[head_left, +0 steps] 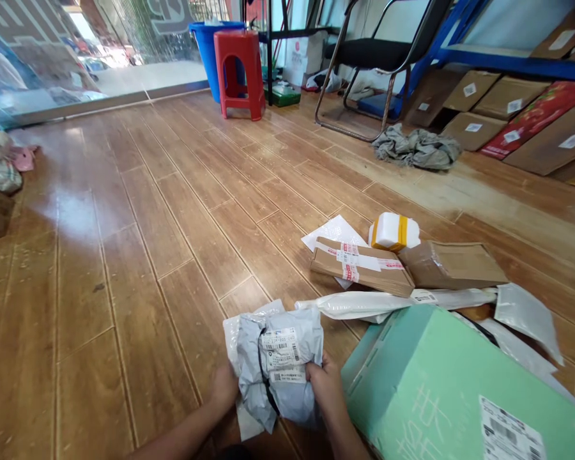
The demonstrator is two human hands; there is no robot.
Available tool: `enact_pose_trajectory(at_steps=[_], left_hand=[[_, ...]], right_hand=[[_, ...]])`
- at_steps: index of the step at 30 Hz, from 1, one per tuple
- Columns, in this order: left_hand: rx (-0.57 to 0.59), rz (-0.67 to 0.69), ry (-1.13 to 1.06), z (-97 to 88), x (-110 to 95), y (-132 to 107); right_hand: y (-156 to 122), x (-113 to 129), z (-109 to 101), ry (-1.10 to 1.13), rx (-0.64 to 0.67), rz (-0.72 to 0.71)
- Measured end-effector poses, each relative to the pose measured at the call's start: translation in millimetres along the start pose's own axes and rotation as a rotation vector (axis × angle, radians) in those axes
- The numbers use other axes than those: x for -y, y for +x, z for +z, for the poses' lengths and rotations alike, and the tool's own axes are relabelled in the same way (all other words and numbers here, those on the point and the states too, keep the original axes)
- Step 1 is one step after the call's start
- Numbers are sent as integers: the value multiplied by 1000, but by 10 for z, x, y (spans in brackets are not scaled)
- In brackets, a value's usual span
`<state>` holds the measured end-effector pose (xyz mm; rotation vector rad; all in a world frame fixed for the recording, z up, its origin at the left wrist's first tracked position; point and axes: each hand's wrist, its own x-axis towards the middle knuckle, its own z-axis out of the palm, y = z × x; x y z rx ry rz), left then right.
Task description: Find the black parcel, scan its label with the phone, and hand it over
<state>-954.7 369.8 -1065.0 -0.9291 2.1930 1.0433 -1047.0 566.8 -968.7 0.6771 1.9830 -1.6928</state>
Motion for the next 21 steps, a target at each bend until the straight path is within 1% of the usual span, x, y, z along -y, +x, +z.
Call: enact_pose_trajectory(at_steps=[2,3,5,7,9,10,11,12,14,16,18,19,21], left_hand=[[6,65,-22,-48,-78,87],[11,114,-33,-116,-105,132],[47,247,-64,-329,-143,232],[123,370,-84,-584,-169,342],[191,433,-86,-792,-184,446],[206,446,-84,-860,-185,489],[209,450,-83,-900,-181,524],[204,452,-87,-914,-170,551],[188,451,-111,-889,-131,584],[175,439,-155,-834,-80,597],[184,420,-221,-795,-41,598],[194,409,-258,-790,-32,595],[220,389,-325,-814,-40,579]], right_hand=[[-10,-10,-8,24,-12,2],[1,-22,-25,30,4,6],[31,-49,-69,39,65,21],[34,-71,-102,29,190,27],[-21,-88,-100,-13,386,18],[-69,-97,-84,-51,491,7],[-125,-108,-59,-101,587,-12],[-180,-120,-26,-156,651,-38],[-261,-142,64,-265,701,-97],[-261,-144,186,-336,692,-135],[-159,-112,341,-375,625,-179],[-77,-86,427,-414,551,-224],[114,-37,596,-580,318,-308]])
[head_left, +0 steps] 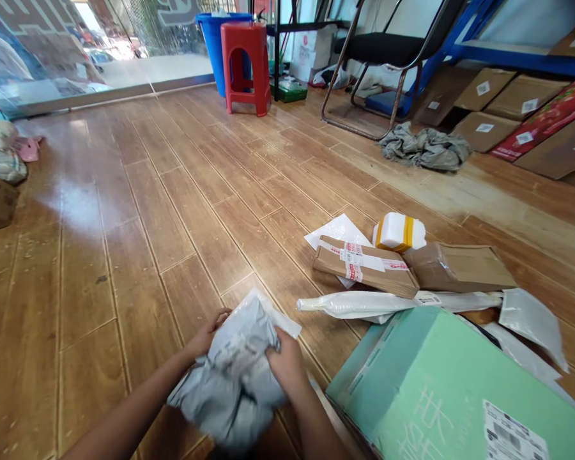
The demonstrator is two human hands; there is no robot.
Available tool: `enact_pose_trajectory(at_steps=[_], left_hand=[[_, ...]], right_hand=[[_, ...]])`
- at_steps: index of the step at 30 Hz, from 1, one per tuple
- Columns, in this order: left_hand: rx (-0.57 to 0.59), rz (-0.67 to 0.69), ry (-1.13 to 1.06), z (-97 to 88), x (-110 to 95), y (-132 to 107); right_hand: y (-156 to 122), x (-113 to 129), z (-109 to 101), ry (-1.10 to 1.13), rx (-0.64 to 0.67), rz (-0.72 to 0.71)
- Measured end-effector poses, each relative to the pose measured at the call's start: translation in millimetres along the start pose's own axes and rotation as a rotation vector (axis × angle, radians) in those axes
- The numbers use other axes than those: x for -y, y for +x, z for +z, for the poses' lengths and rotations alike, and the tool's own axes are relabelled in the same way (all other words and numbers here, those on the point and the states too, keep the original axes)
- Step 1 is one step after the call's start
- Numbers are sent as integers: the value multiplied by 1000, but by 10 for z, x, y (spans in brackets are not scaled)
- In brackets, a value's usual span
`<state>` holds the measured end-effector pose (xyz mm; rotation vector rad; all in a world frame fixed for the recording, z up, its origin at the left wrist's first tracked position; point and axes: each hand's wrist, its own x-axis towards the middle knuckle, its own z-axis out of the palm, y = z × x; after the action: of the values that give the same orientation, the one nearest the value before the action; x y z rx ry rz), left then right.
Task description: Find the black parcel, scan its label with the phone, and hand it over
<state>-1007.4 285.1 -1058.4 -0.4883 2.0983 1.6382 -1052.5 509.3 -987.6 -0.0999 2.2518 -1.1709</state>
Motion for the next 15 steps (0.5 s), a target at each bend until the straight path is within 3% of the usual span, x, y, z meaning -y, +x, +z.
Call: enact_pose_trajectory(at_steps=[4,6,8,10,13,15], left_hand=[[26,-31,-28,-92,-115,-51],[4,-42,34,-131,-161,-86],[-107,-42,139,-119,-194,-121],[-273,-23,236,-24,-227,-146],[-434,26,408,254,-274,-150],[-424,-30,567,429,-274,-117]], right_hand=[[278,-33,120,-407,-267,140],[236,-124,175,-470,-317,37],[139,-234,222,-514,-284,-135],[77,-322,252,-556,-177,-205],[129,-345,265,-585,-80,-128],[194,-264,244,-602,-49,-49]])
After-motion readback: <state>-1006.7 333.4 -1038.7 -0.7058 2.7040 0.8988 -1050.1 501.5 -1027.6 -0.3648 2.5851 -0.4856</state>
